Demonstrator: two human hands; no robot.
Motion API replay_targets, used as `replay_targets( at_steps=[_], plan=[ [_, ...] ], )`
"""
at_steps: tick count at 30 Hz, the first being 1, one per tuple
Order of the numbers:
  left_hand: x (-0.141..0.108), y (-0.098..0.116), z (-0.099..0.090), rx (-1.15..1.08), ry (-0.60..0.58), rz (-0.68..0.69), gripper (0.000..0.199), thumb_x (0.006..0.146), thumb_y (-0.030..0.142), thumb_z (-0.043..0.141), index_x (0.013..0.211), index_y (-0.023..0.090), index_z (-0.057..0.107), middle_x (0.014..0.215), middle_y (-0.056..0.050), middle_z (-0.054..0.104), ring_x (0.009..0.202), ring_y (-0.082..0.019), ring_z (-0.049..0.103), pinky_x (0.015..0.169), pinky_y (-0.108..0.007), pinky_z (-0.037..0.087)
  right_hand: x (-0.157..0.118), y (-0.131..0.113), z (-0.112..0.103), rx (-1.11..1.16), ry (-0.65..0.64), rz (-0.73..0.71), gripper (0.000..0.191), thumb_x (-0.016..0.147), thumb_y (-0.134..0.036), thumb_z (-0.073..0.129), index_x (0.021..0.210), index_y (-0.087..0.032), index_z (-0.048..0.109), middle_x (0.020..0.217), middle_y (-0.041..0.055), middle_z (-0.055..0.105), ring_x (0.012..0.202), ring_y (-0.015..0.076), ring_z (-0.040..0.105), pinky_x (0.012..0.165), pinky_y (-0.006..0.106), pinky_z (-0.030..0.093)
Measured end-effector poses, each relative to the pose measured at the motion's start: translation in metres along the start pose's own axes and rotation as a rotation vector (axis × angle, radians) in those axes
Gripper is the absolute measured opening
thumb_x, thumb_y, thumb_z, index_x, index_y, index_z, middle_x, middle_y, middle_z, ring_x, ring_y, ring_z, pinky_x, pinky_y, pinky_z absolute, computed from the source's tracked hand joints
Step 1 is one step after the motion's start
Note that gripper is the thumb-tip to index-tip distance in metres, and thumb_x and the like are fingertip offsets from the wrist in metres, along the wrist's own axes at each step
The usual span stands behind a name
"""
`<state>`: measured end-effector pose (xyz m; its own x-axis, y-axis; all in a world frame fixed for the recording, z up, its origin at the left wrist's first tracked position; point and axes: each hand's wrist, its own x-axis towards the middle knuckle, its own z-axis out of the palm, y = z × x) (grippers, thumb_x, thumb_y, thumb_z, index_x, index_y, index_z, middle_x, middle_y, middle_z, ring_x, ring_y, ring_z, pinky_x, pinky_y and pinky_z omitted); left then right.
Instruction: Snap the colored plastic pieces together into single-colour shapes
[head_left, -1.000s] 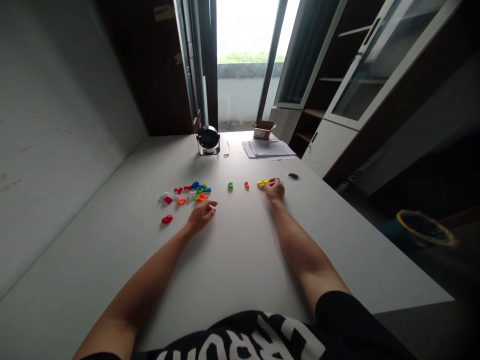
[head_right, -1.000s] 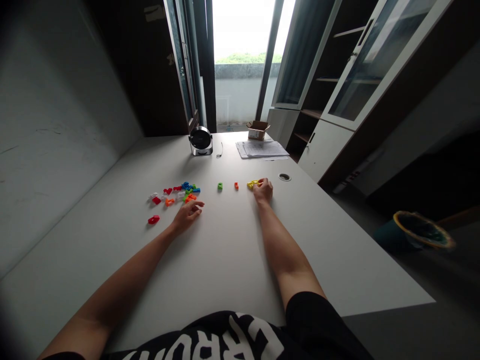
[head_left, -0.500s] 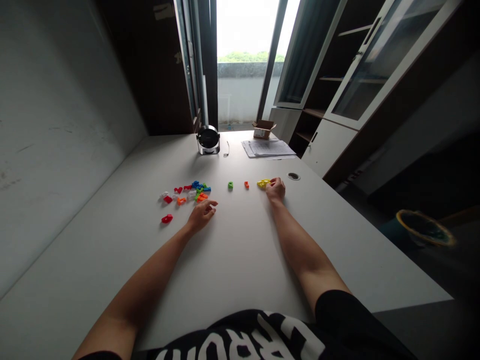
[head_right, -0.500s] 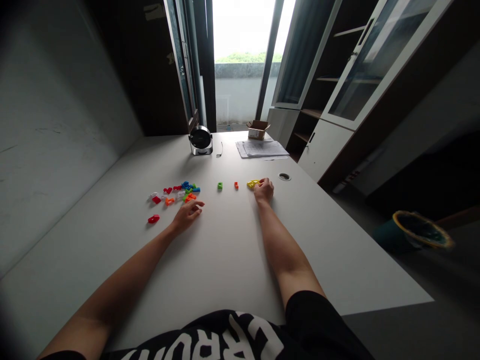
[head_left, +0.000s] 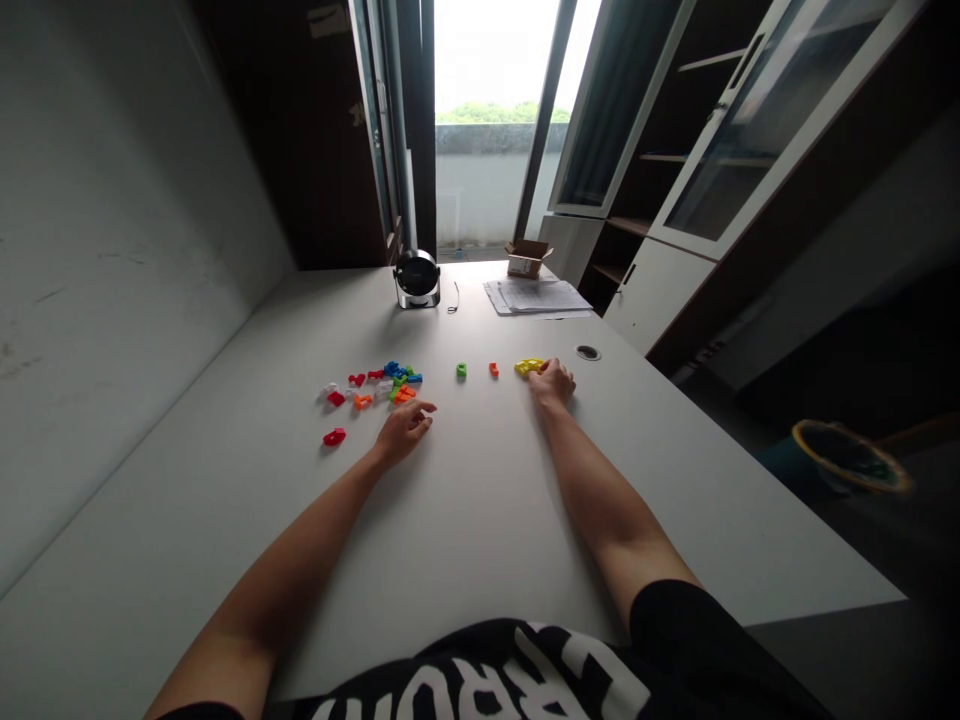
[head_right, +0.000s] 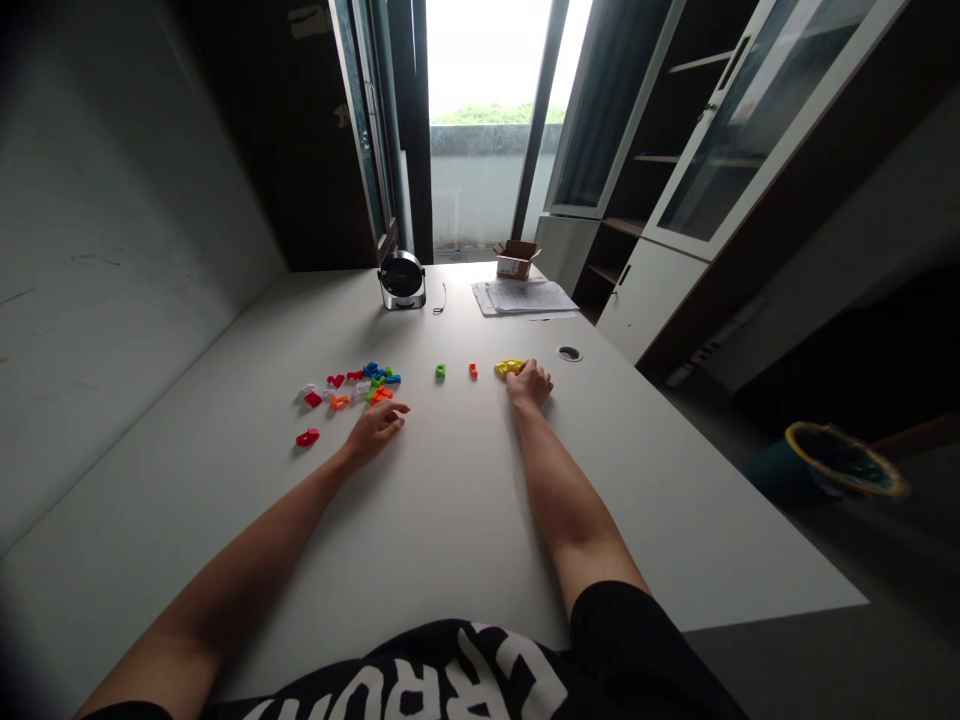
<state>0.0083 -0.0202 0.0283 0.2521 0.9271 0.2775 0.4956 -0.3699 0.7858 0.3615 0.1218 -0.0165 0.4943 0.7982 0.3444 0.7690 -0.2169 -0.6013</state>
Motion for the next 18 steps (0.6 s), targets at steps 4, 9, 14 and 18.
replay_targets(
  at_steps=[4, 9, 14, 18],
  plan=[
    [0.0, 0.0, 0.0, 0.012, 0.0, 0.005, 0.024, 0.089, 0.028, 0.058, 0.108, 0.021, 0.071, 0.107, -0.007, 0.07, 0.083, -0.018, 0.065, 0.073, -0.031, 0.053, 0.001, 0.001, -0.003, -0.036, -0.007, 0.012, 0.022, 0.073, -0.031, 0.067, 0.089, -0.021, 0.055, 0.096, 0.0128, 0.063, 0.1, 0.032, 0.053, 0.09, 0.046, 0.039],
    [0.001, -0.001, 0.001, 0.036, -0.016, 0.007, 0.024, 0.09, 0.027, 0.057, 0.109, 0.021, 0.07, 0.106, -0.007, 0.069, 0.084, -0.018, 0.065, 0.074, -0.031, 0.053, 0.001, -0.002, -0.007, -0.119, -0.071, 0.037, 0.022, 0.078, -0.034, 0.065, 0.093, -0.02, 0.059, 0.104, 0.0136, 0.063, 0.105, 0.0314, 0.052, 0.092, 0.044, 0.038],
    [0.001, -0.001, 0.001, 0.056, -0.019, 0.015, 0.023, 0.09, 0.027, 0.057, 0.108, 0.021, 0.07, 0.108, -0.006, 0.069, 0.084, -0.017, 0.065, 0.075, -0.031, 0.053, -0.001, -0.007, -0.011, -0.171, -0.098, 0.048, 0.022, 0.081, -0.035, 0.063, 0.096, -0.019, 0.061, 0.109, 0.0138, 0.063, 0.109, 0.0307, 0.05, 0.092, 0.041, 0.037],
    [0.001, -0.001, 0.0, 0.067, -0.026, 0.017, 0.023, 0.09, 0.027, 0.056, 0.108, 0.022, 0.071, 0.106, -0.006, 0.069, 0.084, -0.018, 0.065, 0.075, -0.03, 0.053, -0.002, -0.008, -0.012, -0.164, -0.094, 0.042, 0.022, 0.082, -0.036, 0.062, 0.096, -0.02, 0.061, 0.108, 0.0134, 0.063, 0.108, 0.0302, 0.051, 0.091, 0.04, 0.037]
  ],
)
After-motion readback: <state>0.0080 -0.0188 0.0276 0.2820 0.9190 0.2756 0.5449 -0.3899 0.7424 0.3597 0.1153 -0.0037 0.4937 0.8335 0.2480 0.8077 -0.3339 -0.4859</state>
